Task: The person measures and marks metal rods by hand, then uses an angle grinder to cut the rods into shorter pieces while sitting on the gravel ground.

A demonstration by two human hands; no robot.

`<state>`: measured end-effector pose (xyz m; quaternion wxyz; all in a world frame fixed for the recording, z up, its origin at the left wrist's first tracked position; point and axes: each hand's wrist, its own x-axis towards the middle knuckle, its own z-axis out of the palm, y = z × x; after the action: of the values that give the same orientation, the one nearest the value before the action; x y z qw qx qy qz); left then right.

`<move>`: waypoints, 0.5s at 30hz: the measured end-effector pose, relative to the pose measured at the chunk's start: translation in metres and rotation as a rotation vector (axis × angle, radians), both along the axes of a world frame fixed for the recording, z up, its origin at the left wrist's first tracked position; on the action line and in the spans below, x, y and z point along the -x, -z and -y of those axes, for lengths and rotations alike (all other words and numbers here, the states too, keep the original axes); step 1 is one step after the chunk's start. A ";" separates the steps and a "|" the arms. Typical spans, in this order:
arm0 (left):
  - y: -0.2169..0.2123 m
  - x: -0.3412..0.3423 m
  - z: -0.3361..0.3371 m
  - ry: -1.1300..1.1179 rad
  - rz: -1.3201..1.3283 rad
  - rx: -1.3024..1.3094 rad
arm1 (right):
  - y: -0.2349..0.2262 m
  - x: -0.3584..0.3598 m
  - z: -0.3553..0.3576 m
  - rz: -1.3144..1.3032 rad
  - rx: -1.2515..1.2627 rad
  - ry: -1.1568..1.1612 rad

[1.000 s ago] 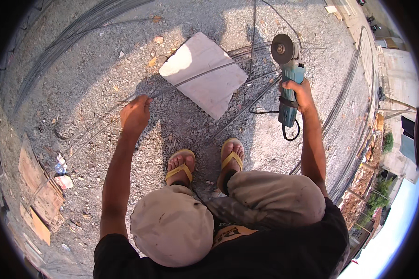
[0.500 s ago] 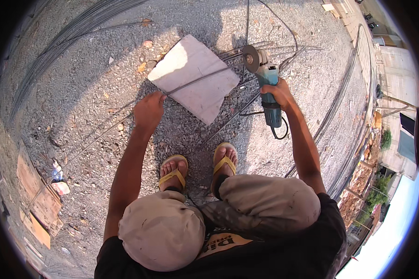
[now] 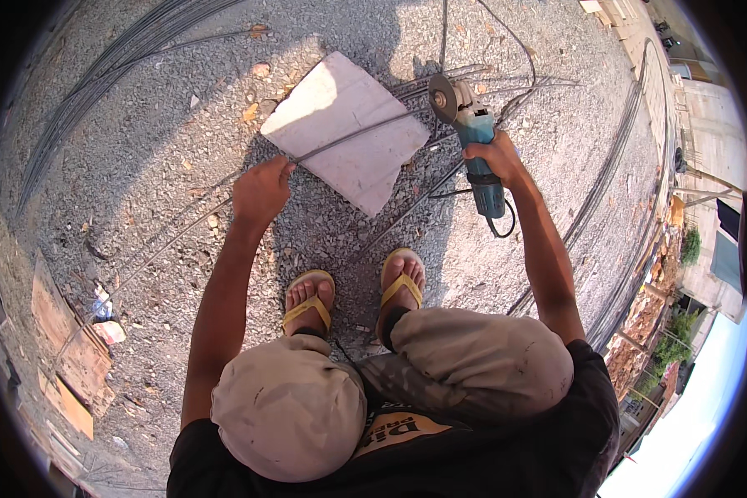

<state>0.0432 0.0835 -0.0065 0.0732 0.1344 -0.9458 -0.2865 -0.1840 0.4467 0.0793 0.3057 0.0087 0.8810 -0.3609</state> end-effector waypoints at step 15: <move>-0.008 0.003 0.003 0.027 0.108 -0.041 | 0.002 -0.006 0.005 0.006 0.075 0.023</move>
<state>0.0404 0.0808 0.0012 0.0152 0.1384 -0.9440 -0.2991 -0.1775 0.4421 0.0771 0.3046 0.0083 0.8657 -0.3970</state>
